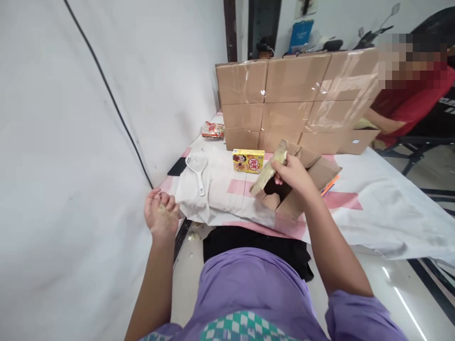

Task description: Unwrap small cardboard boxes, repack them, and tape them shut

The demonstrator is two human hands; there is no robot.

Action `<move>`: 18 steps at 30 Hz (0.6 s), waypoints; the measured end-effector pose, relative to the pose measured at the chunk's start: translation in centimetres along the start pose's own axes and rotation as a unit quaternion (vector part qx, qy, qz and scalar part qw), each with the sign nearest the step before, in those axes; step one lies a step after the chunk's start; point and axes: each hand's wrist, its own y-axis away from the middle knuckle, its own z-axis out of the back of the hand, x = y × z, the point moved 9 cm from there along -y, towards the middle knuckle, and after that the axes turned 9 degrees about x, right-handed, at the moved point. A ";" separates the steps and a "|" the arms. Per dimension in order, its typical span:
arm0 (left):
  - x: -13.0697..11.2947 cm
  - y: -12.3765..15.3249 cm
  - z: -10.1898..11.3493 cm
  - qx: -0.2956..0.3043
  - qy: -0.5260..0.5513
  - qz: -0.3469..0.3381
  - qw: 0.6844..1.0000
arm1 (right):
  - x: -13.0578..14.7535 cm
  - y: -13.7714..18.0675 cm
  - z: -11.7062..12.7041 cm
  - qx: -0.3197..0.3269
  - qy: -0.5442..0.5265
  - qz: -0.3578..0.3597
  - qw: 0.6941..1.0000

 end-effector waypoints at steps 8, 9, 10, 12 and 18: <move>1.3 1.9 2.0 0.085 -0.054 0.070 0.992 | -0.3 -8.2 -1.2 0.020 0.082 -0.056 0.995; 1.6 2.1 2.1 0.086 -0.072 0.079 0.991 | -0.3 -8.7 -1.3 0.025 0.083 -0.062 0.994; 1.9 2.3 2.3 0.088 -0.088 0.086 0.988 | -0.4 -9.2 -1.4 0.028 0.084 -0.068 0.994; 2.7 2.2 2.8 0.105 -0.115 0.110 0.982 | -0.5 -9.5 -1.3 0.025 0.088 -0.077 0.993; 6.5 2.0 12.5 -0.039 -0.292 0.221 0.930 | -0.8 -8.2 -0.1 -0.007 0.079 -0.062 0.995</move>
